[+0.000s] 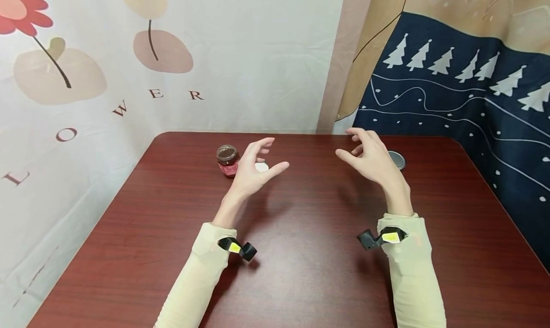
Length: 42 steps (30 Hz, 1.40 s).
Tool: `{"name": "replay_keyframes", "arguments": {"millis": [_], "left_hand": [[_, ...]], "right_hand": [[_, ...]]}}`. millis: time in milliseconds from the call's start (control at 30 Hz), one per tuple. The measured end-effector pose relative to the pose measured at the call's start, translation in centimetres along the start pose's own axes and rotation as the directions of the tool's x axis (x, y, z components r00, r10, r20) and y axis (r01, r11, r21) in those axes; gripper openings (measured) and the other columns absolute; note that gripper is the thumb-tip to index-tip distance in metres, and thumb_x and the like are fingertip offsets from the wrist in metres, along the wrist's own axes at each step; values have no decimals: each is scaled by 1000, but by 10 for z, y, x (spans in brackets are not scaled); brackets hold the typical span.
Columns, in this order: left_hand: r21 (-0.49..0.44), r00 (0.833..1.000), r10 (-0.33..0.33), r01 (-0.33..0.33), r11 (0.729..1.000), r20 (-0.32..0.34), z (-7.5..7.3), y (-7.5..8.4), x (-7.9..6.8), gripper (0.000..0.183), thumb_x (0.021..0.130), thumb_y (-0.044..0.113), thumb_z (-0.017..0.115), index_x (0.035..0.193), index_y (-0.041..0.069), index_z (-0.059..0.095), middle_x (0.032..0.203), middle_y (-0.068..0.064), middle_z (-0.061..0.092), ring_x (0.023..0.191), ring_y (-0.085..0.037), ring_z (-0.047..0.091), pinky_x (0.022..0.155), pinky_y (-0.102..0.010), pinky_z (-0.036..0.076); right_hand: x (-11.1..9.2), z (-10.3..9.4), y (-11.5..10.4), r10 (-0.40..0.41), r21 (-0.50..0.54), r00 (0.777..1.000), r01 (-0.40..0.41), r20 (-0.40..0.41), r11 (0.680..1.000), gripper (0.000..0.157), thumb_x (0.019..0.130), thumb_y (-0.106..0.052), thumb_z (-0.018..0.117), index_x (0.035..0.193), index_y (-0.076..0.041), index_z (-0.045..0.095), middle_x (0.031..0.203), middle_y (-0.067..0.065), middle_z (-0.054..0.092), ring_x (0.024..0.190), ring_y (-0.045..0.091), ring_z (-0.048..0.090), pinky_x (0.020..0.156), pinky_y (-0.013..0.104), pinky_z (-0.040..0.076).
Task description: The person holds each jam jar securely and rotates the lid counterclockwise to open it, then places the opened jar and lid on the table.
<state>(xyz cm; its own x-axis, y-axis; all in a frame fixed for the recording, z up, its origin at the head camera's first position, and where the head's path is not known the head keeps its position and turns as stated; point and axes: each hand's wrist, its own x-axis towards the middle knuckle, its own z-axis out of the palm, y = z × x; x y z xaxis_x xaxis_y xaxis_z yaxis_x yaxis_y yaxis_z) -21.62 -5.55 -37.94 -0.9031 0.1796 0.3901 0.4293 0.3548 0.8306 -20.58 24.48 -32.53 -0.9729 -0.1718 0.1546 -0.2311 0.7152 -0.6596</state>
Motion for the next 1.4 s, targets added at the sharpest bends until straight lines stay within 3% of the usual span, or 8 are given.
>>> {"name": "replay_keyframes", "arguments": {"millis": [333, 467, 567, 700, 800, 900, 1100, 1400], "left_hand": [[9, 1000, 27, -27, 1000, 10, 10, 3, 1, 70, 82, 31, 84, 141, 12, 53, 132, -5, 54, 116, -18, 52, 94, -34, 46], [6, 1000, 26, -26, 1000, 17, 14, 6, 1, 70, 82, 32, 84, 141, 13, 53, 132, -5, 54, 116, -17, 52, 95, -34, 46], [-2, 999, 28, -27, 1000, 25, 17, 7, 2, 69, 82, 32, 84, 142, 13, 53, 133, -5, 53, 117, -17, 51, 95, -34, 46], [-13, 999, 35, -35, 999, 41, 21, 8, 3, 69, 83, 30, 83, 142, 12, 52, 133, -5, 53, 117, -17, 51, 95, -34, 46], [-15, 998, 37, -36, 999, 55, 24, 8, 3, 69, 83, 29, 83, 142, 12, 52, 134, -5, 53, 117, -17, 51, 95, -33, 46], [-11, 997, 35, -34, 999, 66, 27, 9, 4, 69, 83, 30, 83, 142, 12, 52, 134, -5, 53, 117, -17, 51, 94, -33, 45], [-4, 995, 34, -34, 999, 91, 34, 12, 4, 70, 83, 31, 83, 143, 13, 52, 136, -5, 52, 117, -18, 51, 96, -35, 46], [-9, 992, 36, -35, 999, 118, 41, 13, 5, 72, 83, 32, 83, 144, 12, 50, 138, -6, 51, 119, -20, 50, 99, -40, 46]], "right_hand": [[-4, -13, 11, 25, -29, 999, -26, -26, 999, 66, 97, -40, 66, 149, -6, 43, 137, 24, 46, 108, 39, 56, 94, 50, 47], [-5, -18, 15, 32, -46, 999, -34, -32, 998, 66, 97, -40, 66, 148, -6, 44, 137, 23, 46, 107, 38, 57, 91, 37, 47], [-6, -21, 18, 48, -47, 998, -49, -31, 998, 66, 97, -41, 66, 149, -7, 44, 136, 23, 47, 108, 38, 57, 90, 33, 45], [-7, -24, 22, 67, -36, 997, -68, -27, 997, 68, 97, -42, 66, 150, -8, 42, 138, 24, 45, 111, 41, 55, 94, 53, 46], [-7, -26, 26, 80, -31, 997, -80, -21, 996, 69, 97, -43, 66, 151, -8, 41, 139, 25, 44, 113, 43, 54, 95, 60, 45], [-7, -29, 29, 88, -29, 996, -89, -12, 996, 70, 97, -43, 66, 151, -8, 40, 139, 25, 44, 114, 44, 54, 95, 61, 45], [-6, -33, 34, 96, -64, 995, -96, -1, 993, 69, 97, -42, 66, 151, -8, 41, 139, 24, 43, 112, 41, 57, 92, 49, 48], [-8, -35, 44, 127, -67, 992, -127, 2, 990, 69, 98, -44, 64, 151, -7, 41, 143, 27, 41, 116, 46, 52, 93, 63, 46]]}}
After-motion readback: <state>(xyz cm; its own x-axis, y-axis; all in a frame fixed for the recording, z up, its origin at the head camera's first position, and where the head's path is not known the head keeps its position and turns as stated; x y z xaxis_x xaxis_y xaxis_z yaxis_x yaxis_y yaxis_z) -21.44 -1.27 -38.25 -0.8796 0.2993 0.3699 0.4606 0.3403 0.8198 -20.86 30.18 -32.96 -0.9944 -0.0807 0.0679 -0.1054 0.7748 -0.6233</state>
